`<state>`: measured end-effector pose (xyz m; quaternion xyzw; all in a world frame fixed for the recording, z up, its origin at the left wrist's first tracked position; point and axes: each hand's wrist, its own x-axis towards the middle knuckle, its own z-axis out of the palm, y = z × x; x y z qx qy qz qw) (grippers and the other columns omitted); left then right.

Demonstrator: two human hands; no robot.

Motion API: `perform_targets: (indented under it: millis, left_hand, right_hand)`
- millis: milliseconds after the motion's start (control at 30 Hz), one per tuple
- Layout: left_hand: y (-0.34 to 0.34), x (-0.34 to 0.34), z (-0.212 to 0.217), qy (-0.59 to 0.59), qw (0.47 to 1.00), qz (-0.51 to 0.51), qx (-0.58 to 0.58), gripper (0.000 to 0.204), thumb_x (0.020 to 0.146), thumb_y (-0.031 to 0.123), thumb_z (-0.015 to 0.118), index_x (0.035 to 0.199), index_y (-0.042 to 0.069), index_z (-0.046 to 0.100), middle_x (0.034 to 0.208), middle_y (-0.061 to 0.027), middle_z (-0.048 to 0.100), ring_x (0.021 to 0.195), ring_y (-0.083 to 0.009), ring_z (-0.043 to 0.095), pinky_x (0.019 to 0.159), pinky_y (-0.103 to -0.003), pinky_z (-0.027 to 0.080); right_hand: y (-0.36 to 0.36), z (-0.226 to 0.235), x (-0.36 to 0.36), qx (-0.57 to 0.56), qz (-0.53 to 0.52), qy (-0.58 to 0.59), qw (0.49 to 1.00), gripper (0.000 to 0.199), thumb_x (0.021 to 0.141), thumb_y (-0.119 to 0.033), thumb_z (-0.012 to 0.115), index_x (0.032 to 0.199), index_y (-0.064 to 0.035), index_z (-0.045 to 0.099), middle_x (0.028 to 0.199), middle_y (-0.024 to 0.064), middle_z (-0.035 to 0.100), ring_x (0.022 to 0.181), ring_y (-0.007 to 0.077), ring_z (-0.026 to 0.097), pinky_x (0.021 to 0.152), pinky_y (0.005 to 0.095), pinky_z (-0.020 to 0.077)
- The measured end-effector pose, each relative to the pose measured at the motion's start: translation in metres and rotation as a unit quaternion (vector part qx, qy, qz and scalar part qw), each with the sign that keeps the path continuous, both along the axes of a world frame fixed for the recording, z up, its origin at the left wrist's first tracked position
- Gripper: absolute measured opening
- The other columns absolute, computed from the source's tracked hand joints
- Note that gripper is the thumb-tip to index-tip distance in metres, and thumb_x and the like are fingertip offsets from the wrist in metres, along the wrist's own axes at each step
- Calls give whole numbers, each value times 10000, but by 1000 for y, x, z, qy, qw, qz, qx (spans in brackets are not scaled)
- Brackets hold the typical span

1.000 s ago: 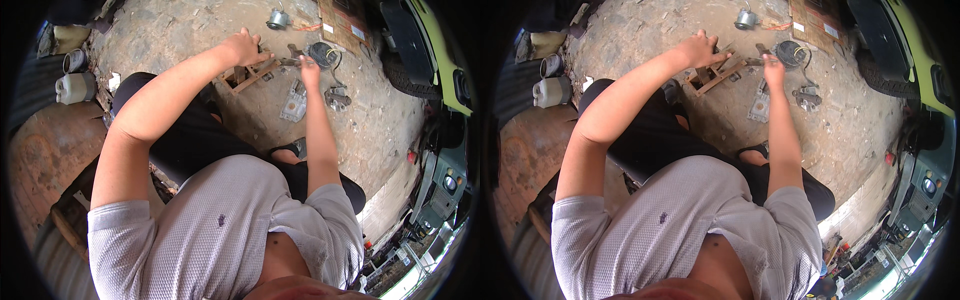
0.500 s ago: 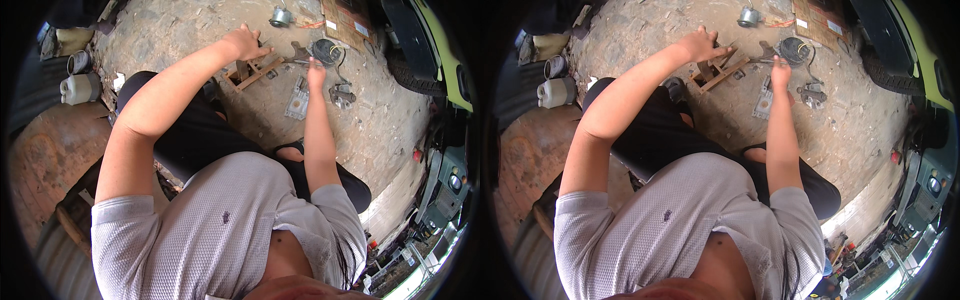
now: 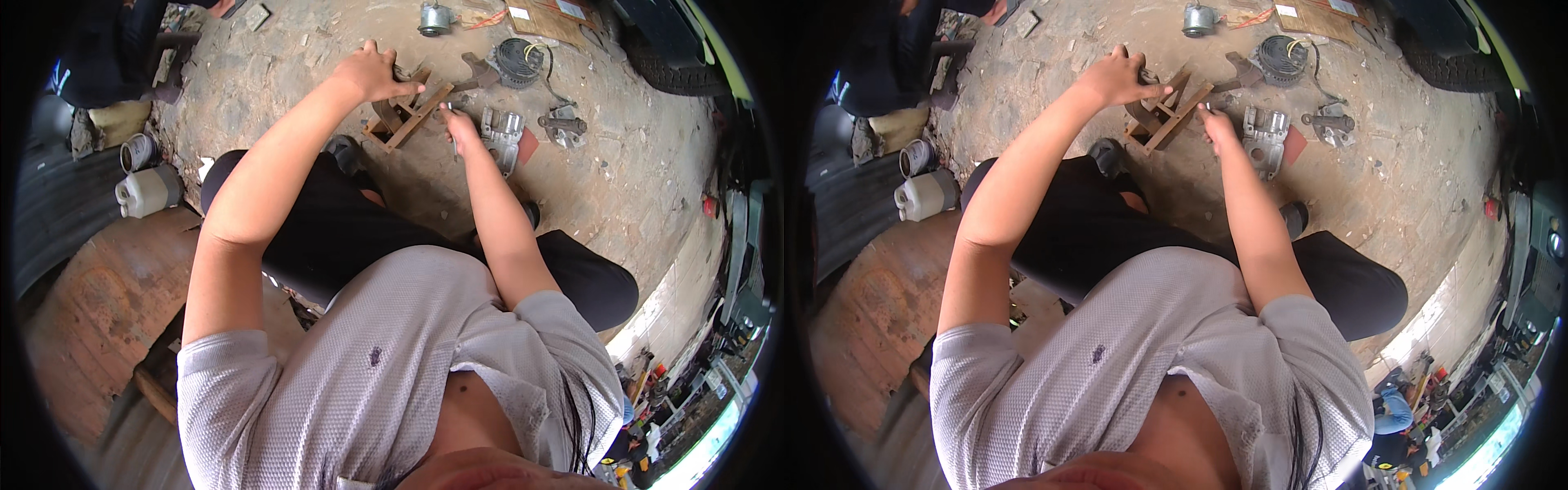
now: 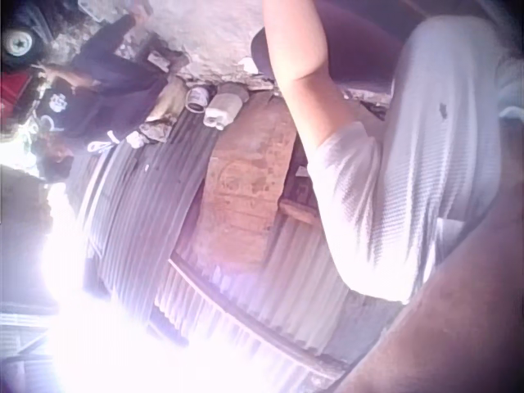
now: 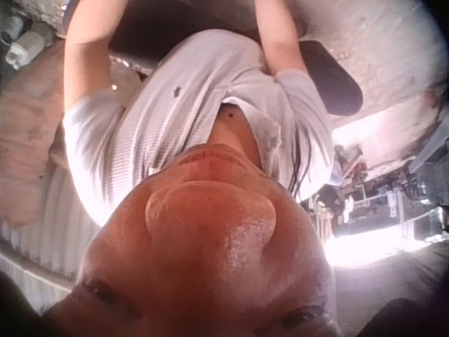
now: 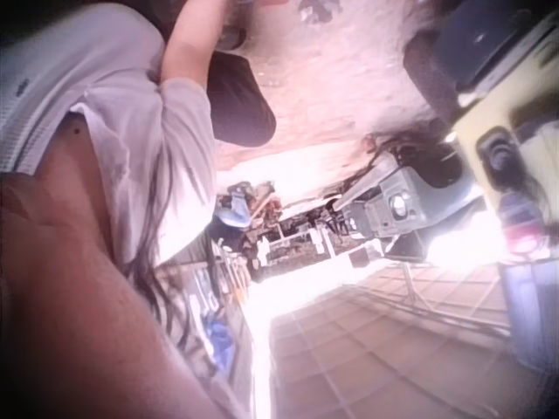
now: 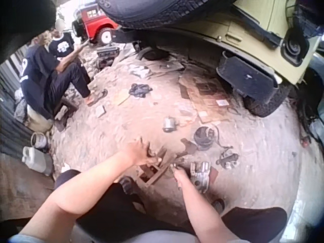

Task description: The person sits on the ground and assembles small mechanical components, including a motor and a metal housing, using a screwdriver to tighten screws. The person handles parts one at a time, aligns them, and secures them together.

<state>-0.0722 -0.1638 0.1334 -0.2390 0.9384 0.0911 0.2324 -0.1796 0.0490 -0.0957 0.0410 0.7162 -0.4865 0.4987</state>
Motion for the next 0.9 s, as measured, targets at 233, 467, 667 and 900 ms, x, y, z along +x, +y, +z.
perform_targets:
  millis: [233,467,667,900]
  left_hand:
    - [-3,2,9,57,996,-65,-32,929,763,818,610,1305,64,637,1301,-229,609,1267,-389,561,1000,-478,521]
    - [-13,19,-9,80,993,-84,-34,767,767,696,692,1216,74,657,1148,-231,657,1136,-412,624,937,-490,523]
    - [-26,27,-15,103,990,-83,46,762,749,632,737,1237,55,636,1201,-243,632,1139,-444,608,959,-500,513]
    - [-79,52,-27,70,983,-113,129,688,789,427,813,1329,57,599,1273,-235,623,1199,-407,593,1007,-467,496]
  right_hand:
    - [-35,-23,30,-13,-13,139,990,361,934,-394,724,981,-37,696,730,33,604,652,158,535,566,352,417]
    - [-33,-8,46,40,-67,243,967,361,882,-360,754,948,-7,724,890,183,727,849,305,696,765,413,509]
    - [-23,10,49,127,11,304,944,391,881,-430,710,990,-56,743,930,207,725,933,381,697,821,464,537]
    - [-29,41,58,130,45,302,943,363,862,-423,677,898,-68,739,884,151,737,882,357,712,793,471,555]
